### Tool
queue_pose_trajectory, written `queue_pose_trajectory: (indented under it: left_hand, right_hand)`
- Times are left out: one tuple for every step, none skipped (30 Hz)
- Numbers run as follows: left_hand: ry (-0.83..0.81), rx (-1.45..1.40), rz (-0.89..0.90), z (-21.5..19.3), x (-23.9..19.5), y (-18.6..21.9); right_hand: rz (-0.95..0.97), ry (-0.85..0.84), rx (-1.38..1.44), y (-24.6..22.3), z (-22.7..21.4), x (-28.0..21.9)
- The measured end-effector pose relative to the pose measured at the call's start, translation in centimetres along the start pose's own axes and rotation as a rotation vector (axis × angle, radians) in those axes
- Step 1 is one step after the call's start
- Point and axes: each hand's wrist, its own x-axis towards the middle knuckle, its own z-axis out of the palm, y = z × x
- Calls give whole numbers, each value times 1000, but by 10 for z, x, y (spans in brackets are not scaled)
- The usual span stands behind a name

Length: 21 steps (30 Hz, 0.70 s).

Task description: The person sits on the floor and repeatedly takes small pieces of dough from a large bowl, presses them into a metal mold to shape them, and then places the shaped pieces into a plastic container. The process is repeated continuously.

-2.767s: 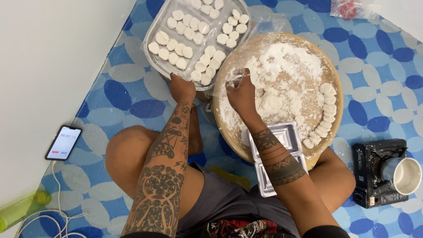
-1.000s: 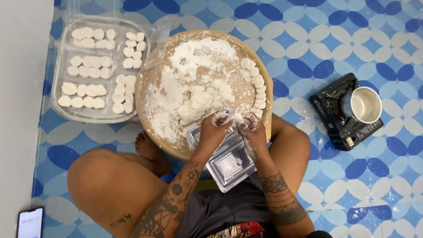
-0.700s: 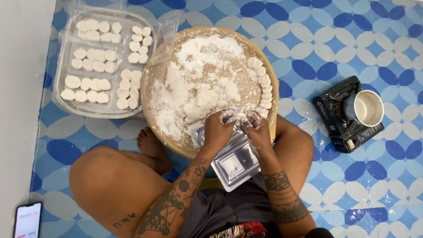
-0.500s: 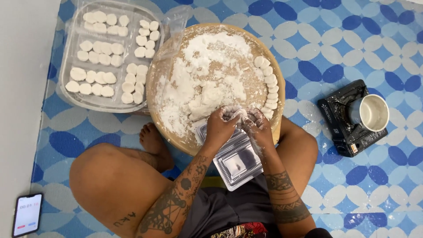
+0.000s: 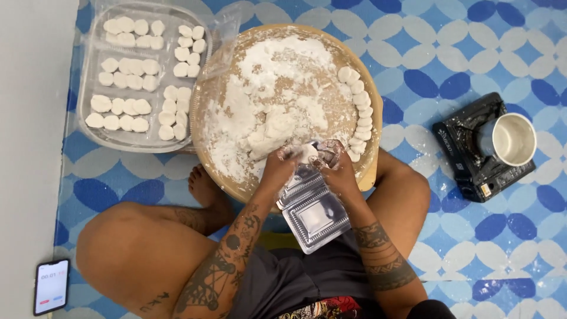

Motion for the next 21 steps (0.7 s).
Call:
queue_pose_trajectory:
  left_hand:
    - [-1,7,-6,-3,4,-3]
    - [17,48,42,-7,8,-7]
    - [33,87,92,-10,12,-9]
    - [30,93,89,-9,16,-14]
    - [43,32,29,-7,20,-18]
    - [56,-29,-32,-6,24,-22]
    - [54,-26,-34,-7,21,-22]
    - [33,-10,75,-8,19,-23]
    - [12,6,185,-9,16,-23]
    - [8,10,185,-3,11,-15]
    - [6,142,47,3,7,-8]
    - [4,274,-90,9,2,0]
    - [-1,279,-89,8,3,-2]
    - [-45,199,19,7,4,-4]
    - [-87,115,126,6,4,-5]
    - [-89,117,127,4,7,-5]
    - [-73,101,151,1,7,-6]
    - [-57,85,176,-2,8,-7]
    - [-59,87,178,4,6,-2]
    - [-8,130,165,9,4,2]
    - [44,172,149,15,2,6]
  right_hand:
    - [6,4,6,-11,7,-7]
    - [-1,-21,-22,-21,15,-13]
    - [-11,-45,-53,-32,21,-18]
    - [-8,-41,-48,-31,21,-18]
    - [-11,-97,-65,-30,21,-18]
    - [-13,-154,-81,-29,20,-17]
    - [-11,-150,-80,-9,12,-14]
    - [-14,-119,-83,11,4,-11]
    - [-18,-87,-87,30,-3,-8]
    - [-18,-82,-85,15,-1,-8]
    - [101,70,-4,0,2,-8]
    - [220,221,79,-15,5,-8]
    - [219,227,82,-14,4,-8]
    - [212,248,72,-13,4,-7]
    - [205,265,60,-12,3,-7]
    - [204,268,61,-12,5,-7]
    - [226,281,61,-12,8,-9]
    - [249,294,60,-11,11,-10]
    - [246,296,62,8,2,-6]
    - [229,292,90,26,-6,-1]
    - [215,289,118,45,-14,2]
